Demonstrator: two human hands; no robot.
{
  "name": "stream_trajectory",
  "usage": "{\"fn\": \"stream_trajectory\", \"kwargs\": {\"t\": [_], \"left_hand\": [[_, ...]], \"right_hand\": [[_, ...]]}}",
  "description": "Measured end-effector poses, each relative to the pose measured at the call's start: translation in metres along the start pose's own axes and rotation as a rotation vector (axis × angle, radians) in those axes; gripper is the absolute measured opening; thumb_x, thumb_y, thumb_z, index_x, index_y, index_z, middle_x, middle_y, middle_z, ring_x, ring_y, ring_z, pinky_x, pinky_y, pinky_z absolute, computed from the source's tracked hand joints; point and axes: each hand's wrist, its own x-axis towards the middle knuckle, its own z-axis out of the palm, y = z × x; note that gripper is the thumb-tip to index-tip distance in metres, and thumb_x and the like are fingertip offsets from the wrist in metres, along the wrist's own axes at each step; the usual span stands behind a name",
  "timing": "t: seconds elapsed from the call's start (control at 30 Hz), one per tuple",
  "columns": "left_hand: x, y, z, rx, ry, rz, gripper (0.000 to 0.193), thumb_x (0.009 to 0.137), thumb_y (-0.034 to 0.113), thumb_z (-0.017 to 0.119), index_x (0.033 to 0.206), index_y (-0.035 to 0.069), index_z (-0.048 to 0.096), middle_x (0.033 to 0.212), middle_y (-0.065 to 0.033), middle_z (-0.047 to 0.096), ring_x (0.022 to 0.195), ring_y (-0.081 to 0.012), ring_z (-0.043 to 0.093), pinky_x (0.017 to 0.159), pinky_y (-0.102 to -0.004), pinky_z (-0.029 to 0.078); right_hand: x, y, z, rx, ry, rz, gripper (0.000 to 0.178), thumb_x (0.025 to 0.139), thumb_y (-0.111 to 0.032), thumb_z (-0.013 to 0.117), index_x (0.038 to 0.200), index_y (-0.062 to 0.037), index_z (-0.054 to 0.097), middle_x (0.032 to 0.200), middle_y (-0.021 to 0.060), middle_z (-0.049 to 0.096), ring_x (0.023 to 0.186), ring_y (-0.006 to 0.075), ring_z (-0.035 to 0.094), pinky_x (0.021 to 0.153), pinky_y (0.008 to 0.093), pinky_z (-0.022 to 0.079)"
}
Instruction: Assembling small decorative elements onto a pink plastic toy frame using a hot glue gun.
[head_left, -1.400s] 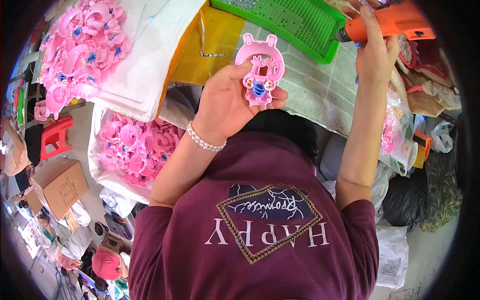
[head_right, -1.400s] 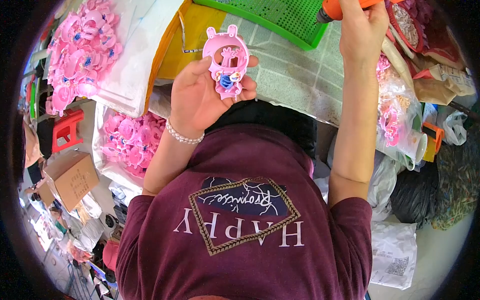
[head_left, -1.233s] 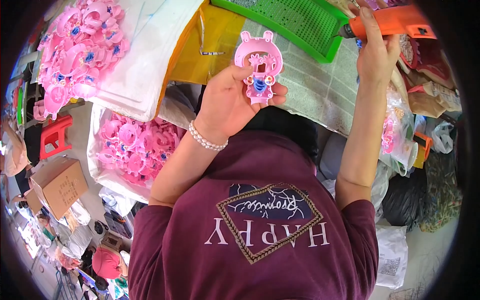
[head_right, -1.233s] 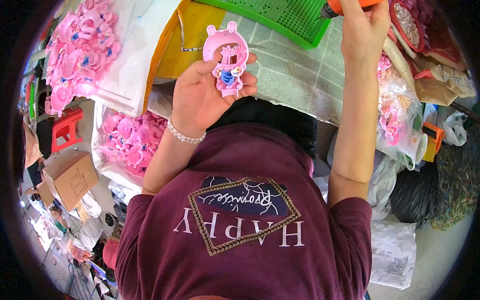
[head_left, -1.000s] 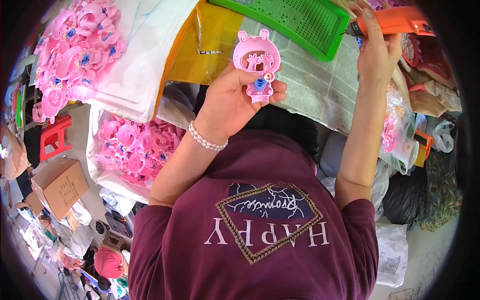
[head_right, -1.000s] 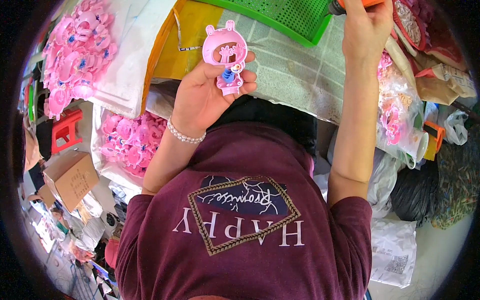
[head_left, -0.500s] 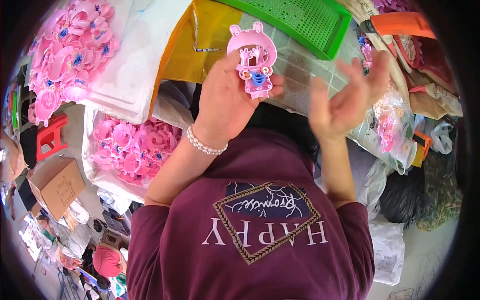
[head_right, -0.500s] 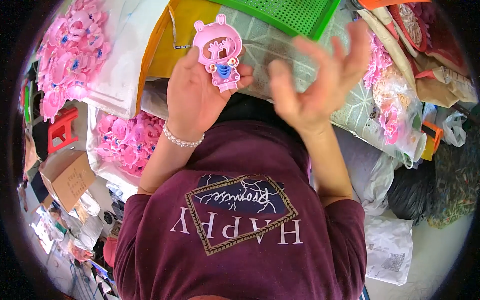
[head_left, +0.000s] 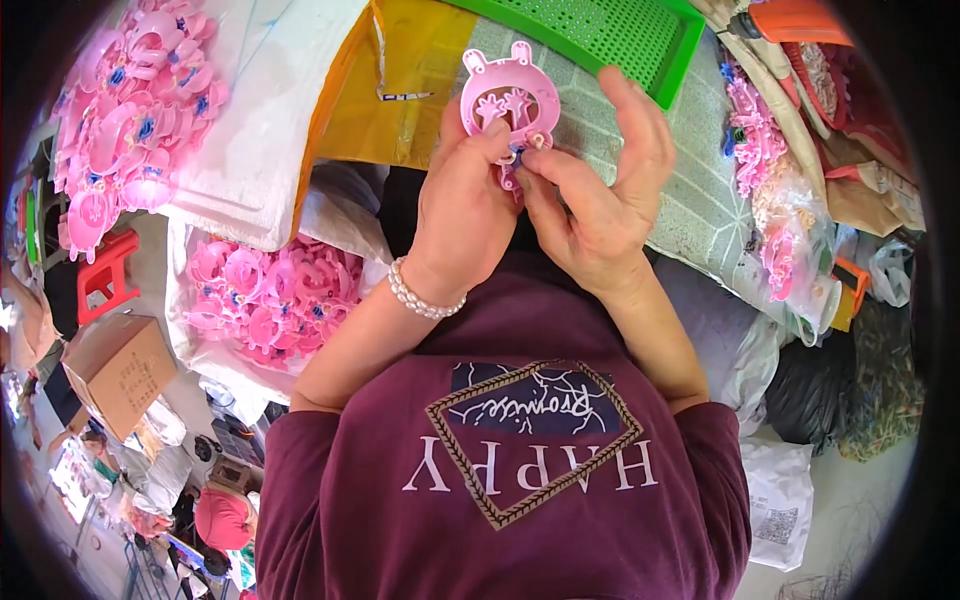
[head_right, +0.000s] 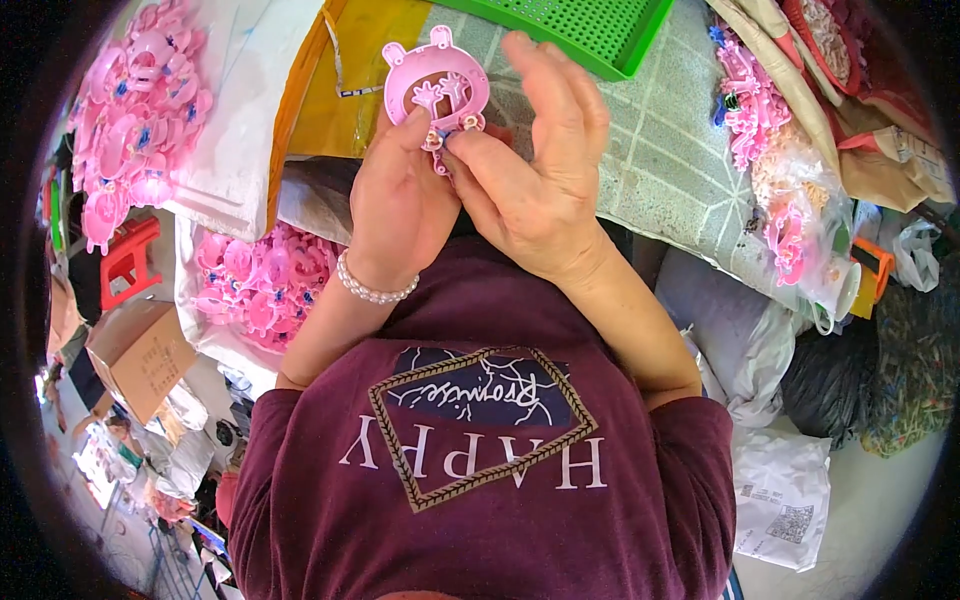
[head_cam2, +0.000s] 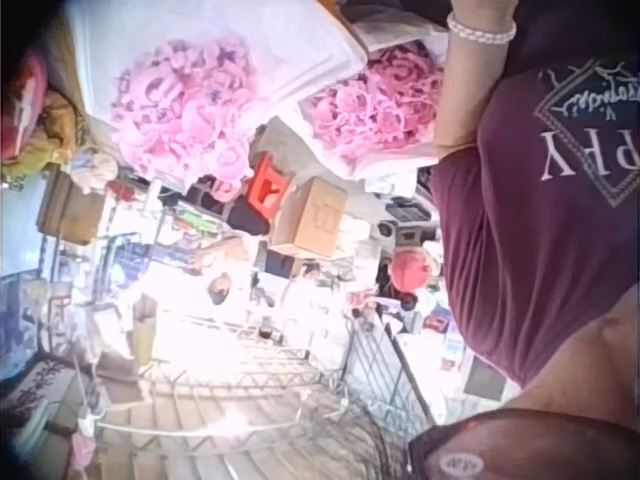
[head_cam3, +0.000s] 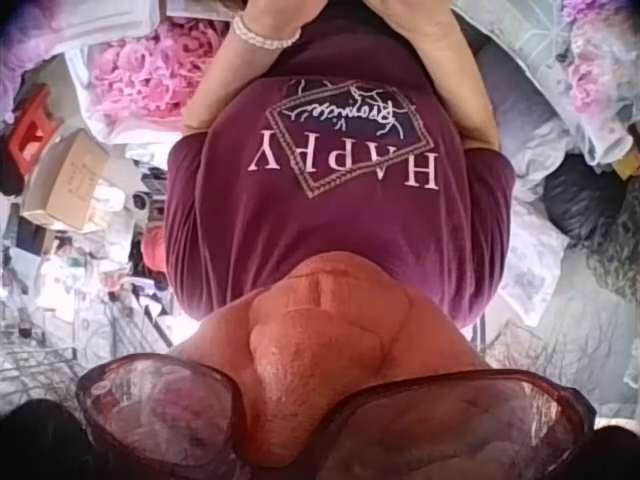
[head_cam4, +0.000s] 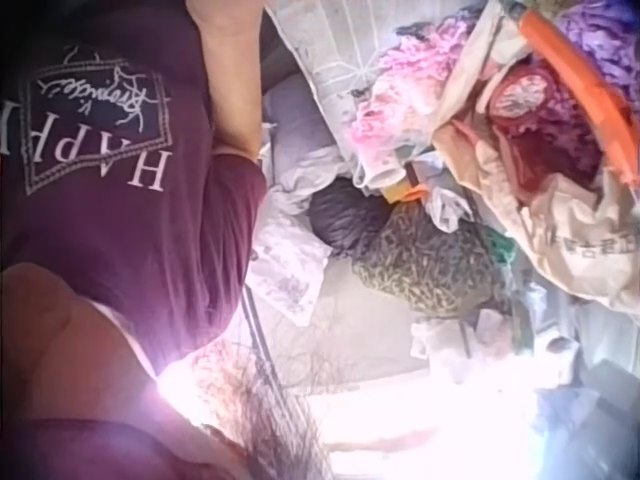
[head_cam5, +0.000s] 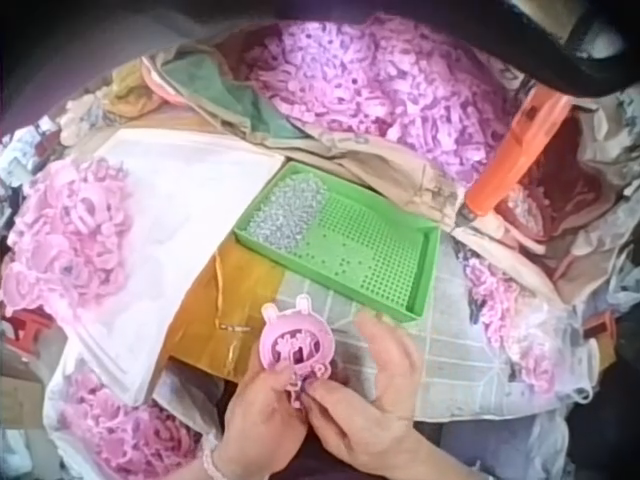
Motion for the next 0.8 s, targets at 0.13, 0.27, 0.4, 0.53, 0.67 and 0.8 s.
{"fn": "stream_trajectory", "kwargs": {"t": [0.13, 0.27, 0.4, 0.53, 0.67, 0.8], "left_hand": [[-0.001, -0.001, 0.002, -0.013, -0.015, 0.013, 0.031, 0.092, 0.011, 0.035, 0.122, 0.006, 0.037, 0.111, -0.0116, 0.052, 0.097, -0.0227, 0.055, 0.086, -0.0376, 0.045], [-0.002, 0.001, -0.004, -0.034, -0.052, -0.014, 0.031, 0.093, 0.012, 0.034, 0.123, 0.005, 0.036, 0.111, -0.0132, 0.052, 0.094, -0.0251, 0.057, 0.085, -0.0381, 0.046], [-0.003, -0.001, -0.004, -0.014, -0.04, -0.007, 0.029, 0.093, 0.012, 0.034, 0.121, 0.004, 0.036, 0.109, -0.0126, 0.052, 0.093, -0.0247, 0.057, 0.084, -0.036, 0.047], [-0.002, -0.004, -0.005, 0.066, 0.004, 0.002, 0.026, 0.093, 0.011, 0.036, 0.116, 0.003, 0.042, 0.109, -0.0125, 0.052, 0.094, -0.0243, 0.057, 0.082, -0.0329, 0.047], [0.0, -0.007, -0.007, 0.704, 0.019, 0.211, 0.022, 0.092, 0.009, 0.038, 0.11, 0.0, 0.049, 0.11, -0.013, 0.051, 0.094, -0.0217, 0.056, 0.08, -0.0295, 0.046], [0.0, -0.003, -0.011, 0.96, -0.024, 0.32, 0.026, 0.093, 0.009, 0.036, 0.115, -0.001, 0.047, 0.109, -0.0127, 0.051, 0.093, -0.0184, 0.056, 0.081, -0.0296, 0.046]], "right_hand": [[-0.004, -0.002, 0.003, 0.067, 0.0, 0.046, 0.022, 0.058, -0.005, 0.075, 0.078, -0.0093, 0.066, 0.126, 0.0236, 0.047, 0.111, 0.0368, 0.047, 0.092, 0.0406, 0.038], [-0.003, -0.002, 0.005, 0.1, -0.002, 0.069, 0.022, 0.059, -0.005, 0.075, 0.077, -0.009, 0.066, 0.126, 0.0237, 0.047, 0.11, 0.0366, 0.048, 0.091, 0.0403, 0.039], [-0.008, 0.0, 0.007, 0.129, -0.01, 0.077, 0.02, 0.061, -0.005, 0.074, 0.078, -0.0082, 0.065, 0.125, 0.0242, 0.047, 0.11, 0.0366, 0.048, 0.091, 0.0403, 0.039], [-0.018, -0.002, 0.014, 0.069, 0.036, 0.009, 0.018, 0.066, -0.006, 0.072, 0.081, -0.0061, 0.062, 0.124, 0.0243, 0.048, 0.109, 0.0365, 0.049, 0.091, 0.0406, 0.038], [-0.02, 0.003, 0.017, 0.087, 0.055, -0.002, 0.018, 0.068, -0.007, 0.07, 0.083, -0.0054, 0.061, 0.123, 0.0241, 0.049, 0.109, 0.0363, 0.049, 0.092, 0.0408, 0.037], [-0.018, -0.001, 0.014, 0.095, 0.027, 0.03, 0.019, 0.067, -0.006, 0.072, 0.083, -0.0048, 0.061, 0.124, 0.0246, 0.048, 0.109, 0.0356, 0.049, 0.087, 0.04, 0.043]]}}
